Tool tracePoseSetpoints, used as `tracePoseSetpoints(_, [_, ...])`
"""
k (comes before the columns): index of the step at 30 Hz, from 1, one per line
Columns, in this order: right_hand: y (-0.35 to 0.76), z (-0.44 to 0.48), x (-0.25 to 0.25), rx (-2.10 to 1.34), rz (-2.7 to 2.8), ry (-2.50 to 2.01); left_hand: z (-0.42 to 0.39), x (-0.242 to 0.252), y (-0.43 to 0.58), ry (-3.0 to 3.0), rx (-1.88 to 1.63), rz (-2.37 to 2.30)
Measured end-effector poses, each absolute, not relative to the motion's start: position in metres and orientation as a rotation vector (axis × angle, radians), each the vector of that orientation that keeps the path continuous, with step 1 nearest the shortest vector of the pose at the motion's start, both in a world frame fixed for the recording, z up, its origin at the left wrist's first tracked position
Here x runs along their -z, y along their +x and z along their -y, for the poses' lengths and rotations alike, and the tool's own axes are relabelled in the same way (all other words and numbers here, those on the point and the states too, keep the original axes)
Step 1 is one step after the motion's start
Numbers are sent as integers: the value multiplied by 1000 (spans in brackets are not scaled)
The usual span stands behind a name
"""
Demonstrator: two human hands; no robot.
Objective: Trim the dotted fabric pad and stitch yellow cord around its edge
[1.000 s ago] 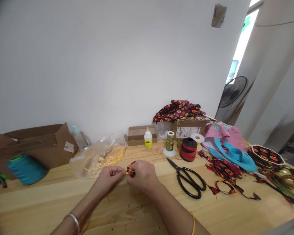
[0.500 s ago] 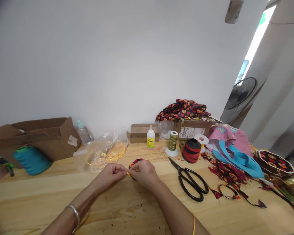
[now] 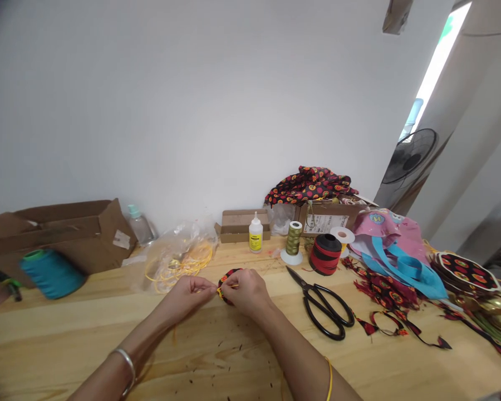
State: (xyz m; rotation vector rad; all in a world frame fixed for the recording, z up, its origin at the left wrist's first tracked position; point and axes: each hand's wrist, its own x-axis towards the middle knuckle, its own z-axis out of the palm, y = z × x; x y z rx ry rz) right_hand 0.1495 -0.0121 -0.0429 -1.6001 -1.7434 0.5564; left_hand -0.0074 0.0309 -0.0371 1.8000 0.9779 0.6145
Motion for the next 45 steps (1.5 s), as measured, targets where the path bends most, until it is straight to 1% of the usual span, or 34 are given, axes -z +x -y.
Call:
tracePoseSetpoints(7, [149, 12, 42, -578, 1764, -1622, -32, 36, -7, 1818, -670, -1032])
tracePoseSetpoints(16, [147, 18, 30, -335, 1844, -1616, -34, 37, -6, 1798, -671, -1024])
tracePoseSetpoints(26, [148, 15, 32, -384, 1810, -1612, -37, 41, -6, 1660, -698, -1003])
tracePoseSetpoints(32, [148, 16, 32, -385, 1836, -1584, -37, 42, -7, 1714, -674, -1021])
tracePoseSetpoints(40, [147, 18, 28, -370, 1808, -1658, -34, 39, -7, 1763, -654, -1017])
tracePoseSetpoints(45, [147, 17, 29, -400, 1833, -1575, -29, 31, -5, 1769, -649, -1045])
